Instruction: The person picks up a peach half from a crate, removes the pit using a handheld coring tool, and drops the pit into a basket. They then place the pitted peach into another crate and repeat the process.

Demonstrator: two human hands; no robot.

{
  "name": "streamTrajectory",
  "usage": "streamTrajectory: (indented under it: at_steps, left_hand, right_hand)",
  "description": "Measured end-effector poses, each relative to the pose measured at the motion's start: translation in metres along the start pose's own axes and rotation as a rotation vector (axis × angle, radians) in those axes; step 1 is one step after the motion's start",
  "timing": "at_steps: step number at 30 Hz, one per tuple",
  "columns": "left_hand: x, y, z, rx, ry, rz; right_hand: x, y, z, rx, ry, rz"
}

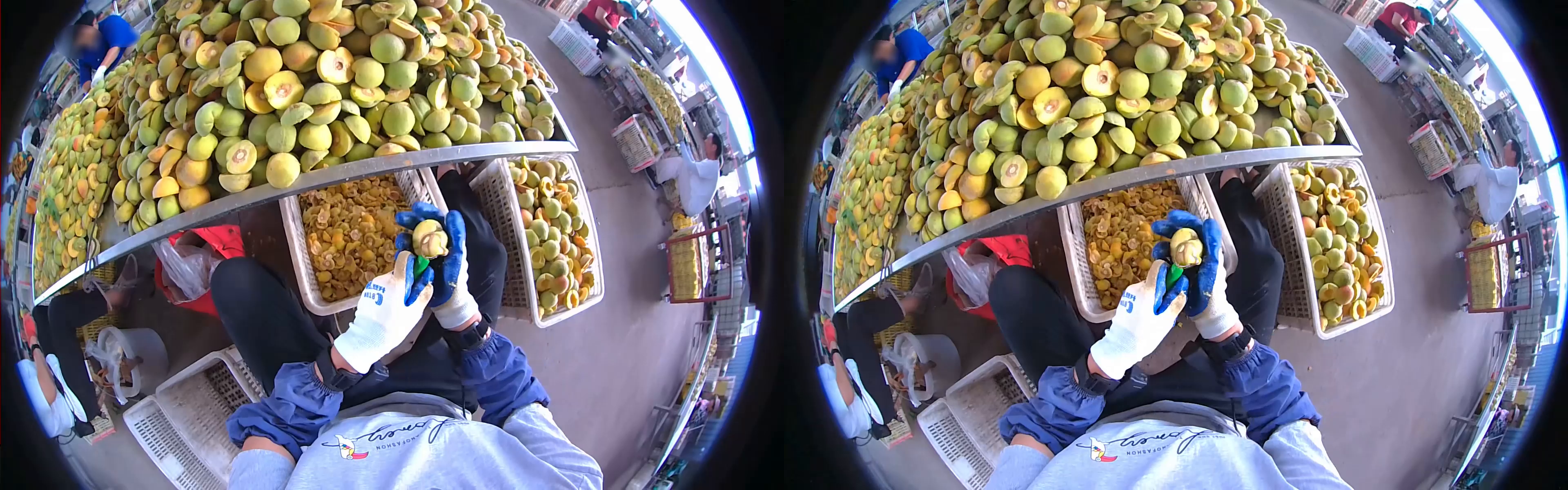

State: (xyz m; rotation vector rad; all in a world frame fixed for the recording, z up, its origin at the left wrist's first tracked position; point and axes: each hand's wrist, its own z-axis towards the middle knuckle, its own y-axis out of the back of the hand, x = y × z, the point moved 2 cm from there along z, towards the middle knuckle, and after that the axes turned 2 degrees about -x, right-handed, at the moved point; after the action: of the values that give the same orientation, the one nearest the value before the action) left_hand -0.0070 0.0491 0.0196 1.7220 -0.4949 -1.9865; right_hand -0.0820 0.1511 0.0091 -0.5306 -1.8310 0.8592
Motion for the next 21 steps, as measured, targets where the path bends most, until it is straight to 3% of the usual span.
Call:
streamTrajectory:
  at_steps: [3, 6, 10, 13, 15, 16, 19, 21]
  left_hand:
    - [0.001, 0.007, -0.001, -0.09, -0.101, 0.059]
    - [-0.001, 0.016, 0.002, 0.011, 0.0, 0.011]
    - [0.007, 0.012, 0.004, -0.007, 0.022, -0.067]
    - [0.005, 0.015, 0.004, -0.015, 0.096, -0.134]
    - [0.017, 0.012, 0.002, 0.013, 0.233, -0.225]
    - [0.021, 0.013, 0.002, 0.042, 0.304, -0.255]
    - [0.025, 0.015, 0.0, 0.013, 0.258, -0.179]
    - [0.016, 0.019, -0.002, -0.029, 0.171, -0.055]
  right_hand:
    - [-0.004, 0.01, 0.004, 0.069, -0.019, 0.073]
    - [-0.003, 0.014, 0.004, 0.019, -0.063, 0.163]
    - [-0.01, 0.02, 0.008, -0.028, -0.182, 0.31]
    - [-0.013, 0.023, 0.011, -0.058, -0.241, 0.352]
    - [-0.015, 0.03, 0.014, 0.05, -0.239, 0.358]
    - [-0.017, 0.034, 0.015, -0.038, -0.236, 0.337]
    - [-0.022, 0.037, 0.018, -0.171, -0.214, 0.34]
    - [-0.023, 0.036, 0.018, -0.135, -0.228, 0.343]
